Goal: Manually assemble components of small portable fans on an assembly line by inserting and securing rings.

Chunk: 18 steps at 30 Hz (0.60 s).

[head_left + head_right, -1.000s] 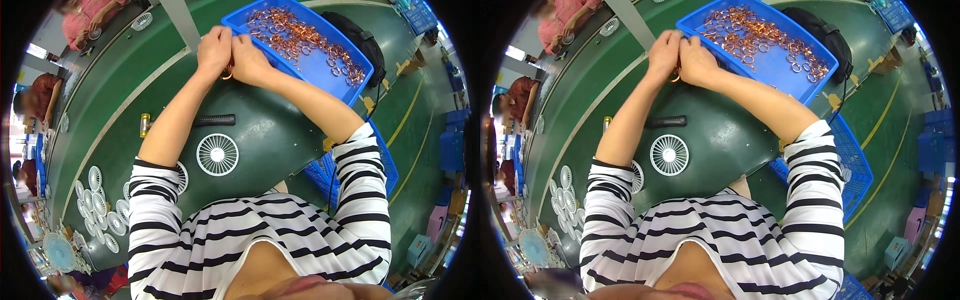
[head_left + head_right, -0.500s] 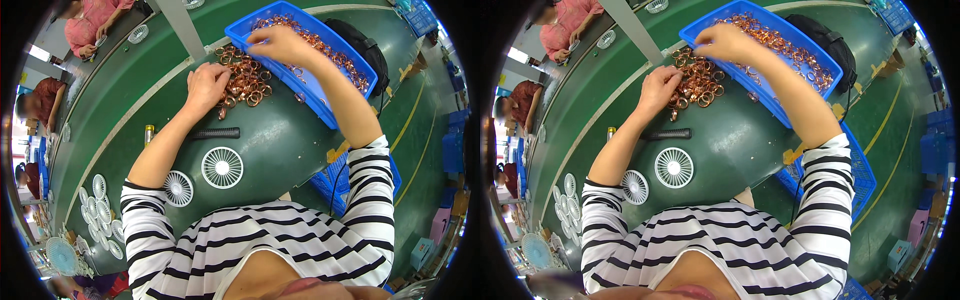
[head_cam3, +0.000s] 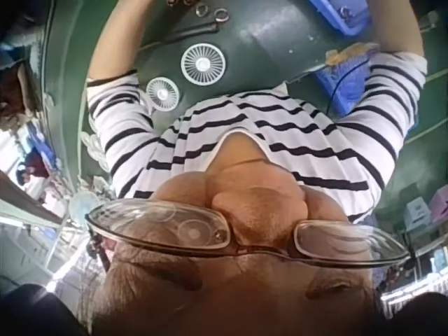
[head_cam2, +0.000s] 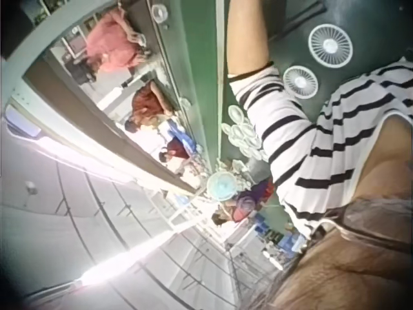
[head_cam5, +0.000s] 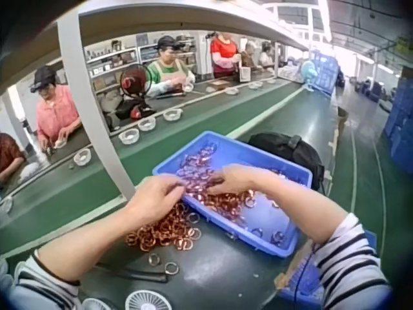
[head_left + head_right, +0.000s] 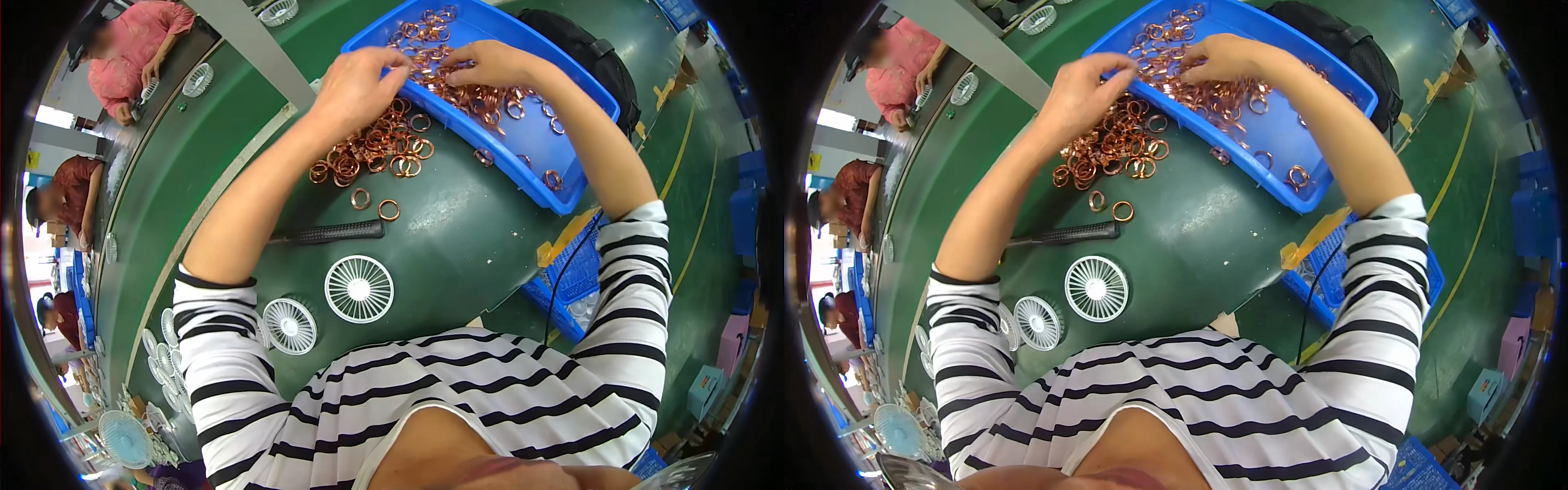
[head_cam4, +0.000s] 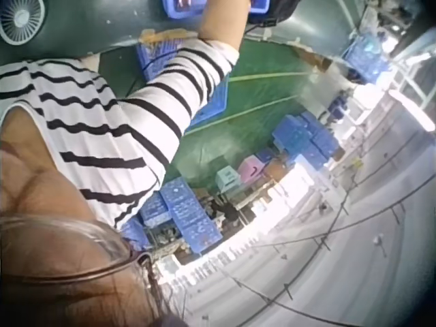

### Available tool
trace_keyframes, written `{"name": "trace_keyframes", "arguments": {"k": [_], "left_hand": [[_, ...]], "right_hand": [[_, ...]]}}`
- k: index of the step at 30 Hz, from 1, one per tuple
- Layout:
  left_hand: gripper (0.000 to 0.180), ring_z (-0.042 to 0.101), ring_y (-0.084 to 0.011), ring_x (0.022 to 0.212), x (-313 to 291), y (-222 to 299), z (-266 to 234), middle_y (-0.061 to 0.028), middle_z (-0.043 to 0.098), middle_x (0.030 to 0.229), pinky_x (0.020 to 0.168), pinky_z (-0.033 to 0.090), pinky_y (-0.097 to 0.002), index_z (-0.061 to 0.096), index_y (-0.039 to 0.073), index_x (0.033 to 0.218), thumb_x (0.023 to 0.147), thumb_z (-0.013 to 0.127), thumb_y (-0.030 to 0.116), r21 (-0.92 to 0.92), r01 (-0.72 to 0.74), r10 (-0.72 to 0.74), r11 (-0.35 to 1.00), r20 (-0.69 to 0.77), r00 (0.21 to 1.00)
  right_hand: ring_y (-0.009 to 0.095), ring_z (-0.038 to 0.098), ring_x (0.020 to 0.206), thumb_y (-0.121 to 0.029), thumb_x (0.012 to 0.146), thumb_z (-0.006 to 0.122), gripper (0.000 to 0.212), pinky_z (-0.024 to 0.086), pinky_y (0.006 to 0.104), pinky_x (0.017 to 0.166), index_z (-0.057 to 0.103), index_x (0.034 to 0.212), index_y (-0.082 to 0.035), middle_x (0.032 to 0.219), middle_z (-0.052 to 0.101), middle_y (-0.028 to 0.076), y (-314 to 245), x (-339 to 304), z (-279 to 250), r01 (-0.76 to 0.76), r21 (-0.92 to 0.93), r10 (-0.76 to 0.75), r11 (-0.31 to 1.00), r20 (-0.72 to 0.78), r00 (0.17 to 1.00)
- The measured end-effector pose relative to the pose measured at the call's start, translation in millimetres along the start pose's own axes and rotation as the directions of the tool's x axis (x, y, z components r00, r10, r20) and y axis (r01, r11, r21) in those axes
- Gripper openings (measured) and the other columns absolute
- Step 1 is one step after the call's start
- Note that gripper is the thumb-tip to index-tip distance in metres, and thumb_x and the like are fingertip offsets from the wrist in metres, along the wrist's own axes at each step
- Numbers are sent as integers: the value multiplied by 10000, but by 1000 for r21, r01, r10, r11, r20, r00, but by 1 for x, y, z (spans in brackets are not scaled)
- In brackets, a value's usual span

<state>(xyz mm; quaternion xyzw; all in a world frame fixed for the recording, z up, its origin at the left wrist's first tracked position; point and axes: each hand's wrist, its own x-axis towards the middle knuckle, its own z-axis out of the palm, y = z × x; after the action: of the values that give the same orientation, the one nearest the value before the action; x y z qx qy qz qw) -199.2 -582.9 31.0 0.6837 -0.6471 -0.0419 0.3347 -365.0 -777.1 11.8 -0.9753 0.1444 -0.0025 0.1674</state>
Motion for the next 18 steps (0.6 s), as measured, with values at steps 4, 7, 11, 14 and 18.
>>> {"name": "trace_keyframes", "arguments": {"k": [4,7,11,14,18], "left_hand": [[485,631,-352,991,47,-5,16,-191,671,1028,884,481,-434,638,78,1153,839,583,444,187,12,-57,982,237,970],[806,536,-379,1172,77,-13,35,-247,557,1253,1002,415,-433,464,60,1353,811,537,652,248,-26,-88,968,435,896],[968,445,-387,1273,100,-32,65,-274,445,1370,1064,346,-441,348,51,1432,789,457,767,302,24,-198,953,561,803],[952,409,-381,1304,103,-8,80,-226,405,1424,1067,340,-459,448,49,1379,789,395,794,449,20,-317,893,597,737],[894,474,-449,1212,87,11,91,-252,497,1326,1025,378,-483,406,117,1412,819,332,782,458,-25,-250,888,529,811]], "right_hand": [[212,624,961,-343,798,711,513,494,318,822,602,1238,-104,1085,646,159,6,-51,-41,-93,143,110,985,-114,987],[271,579,1132,-326,699,786,799,456,354,947,447,1374,-66,1237,590,193,33,-95,-62,-354,-14,354,935,52,934],[328,377,1339,-369,605,829,1089,337,379,1089,247,1473,-64,1482,326,200,31,-127,-43,-338,-154,367,928,230,901],[365,364,1340,-414,601,807,1120,329,391,1096,199,1494,-121,1490,285,229,9,-130,-23,-281,-121,304,952,269,914],[399,428,1271,-359,642,767,1055,397,416,1037,187,1495,-141,1443,310,272,-29,-109,-1,-290,-63,296,955,264,918]]}}
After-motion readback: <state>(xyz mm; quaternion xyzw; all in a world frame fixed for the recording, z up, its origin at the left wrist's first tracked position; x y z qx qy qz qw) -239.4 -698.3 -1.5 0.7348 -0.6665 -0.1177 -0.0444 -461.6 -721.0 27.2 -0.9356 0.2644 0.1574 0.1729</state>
